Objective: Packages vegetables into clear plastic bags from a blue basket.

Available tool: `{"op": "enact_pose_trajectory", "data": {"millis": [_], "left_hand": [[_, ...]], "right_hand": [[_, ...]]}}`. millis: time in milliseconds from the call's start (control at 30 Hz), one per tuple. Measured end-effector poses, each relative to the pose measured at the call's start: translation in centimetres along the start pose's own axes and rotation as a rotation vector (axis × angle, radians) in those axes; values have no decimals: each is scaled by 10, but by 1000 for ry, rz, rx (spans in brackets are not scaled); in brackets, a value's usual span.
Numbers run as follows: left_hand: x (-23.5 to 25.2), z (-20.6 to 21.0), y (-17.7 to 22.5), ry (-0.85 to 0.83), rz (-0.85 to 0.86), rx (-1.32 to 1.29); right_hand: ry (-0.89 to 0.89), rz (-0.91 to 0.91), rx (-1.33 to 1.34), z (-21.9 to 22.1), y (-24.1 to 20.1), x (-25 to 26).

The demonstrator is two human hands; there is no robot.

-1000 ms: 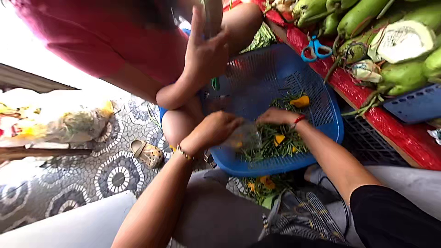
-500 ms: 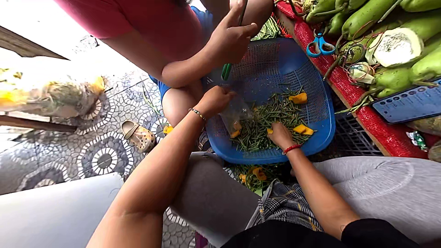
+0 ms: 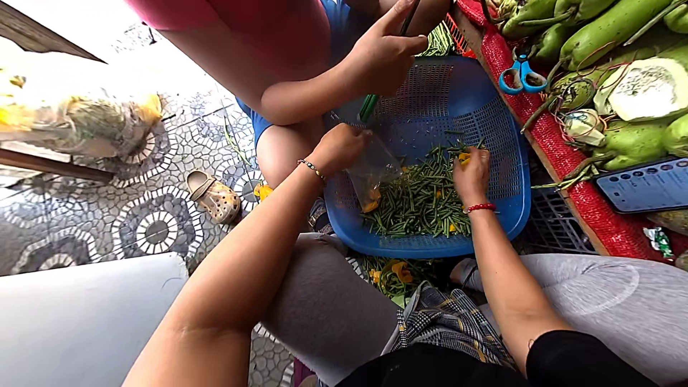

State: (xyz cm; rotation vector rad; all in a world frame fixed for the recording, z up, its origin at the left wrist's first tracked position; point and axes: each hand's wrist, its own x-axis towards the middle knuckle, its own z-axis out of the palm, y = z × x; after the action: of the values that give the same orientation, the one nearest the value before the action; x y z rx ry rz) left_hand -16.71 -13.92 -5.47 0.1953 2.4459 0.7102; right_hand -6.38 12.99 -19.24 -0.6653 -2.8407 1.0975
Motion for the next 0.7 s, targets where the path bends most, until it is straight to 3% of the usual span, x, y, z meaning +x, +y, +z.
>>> {"op": "enact_pose_trajectory", "data": {"millis": [100, 233, 367, 700], "left_hand": [[-3, -6, 3, 26, 4, 2], [-3, -10, 1, 66, -2, -29], [-4, -9, -1, 53, -10, -24], [-20, -2, 13, 28, 106, -18]], "right_hand": [[-285, -214, -39, 42, -15, -3], [-461, -221, -271, 91, -38, -52], [-645, -175, -531, 95, -43, -91], [-566, -86, -569, 46, 5, -79]]}}
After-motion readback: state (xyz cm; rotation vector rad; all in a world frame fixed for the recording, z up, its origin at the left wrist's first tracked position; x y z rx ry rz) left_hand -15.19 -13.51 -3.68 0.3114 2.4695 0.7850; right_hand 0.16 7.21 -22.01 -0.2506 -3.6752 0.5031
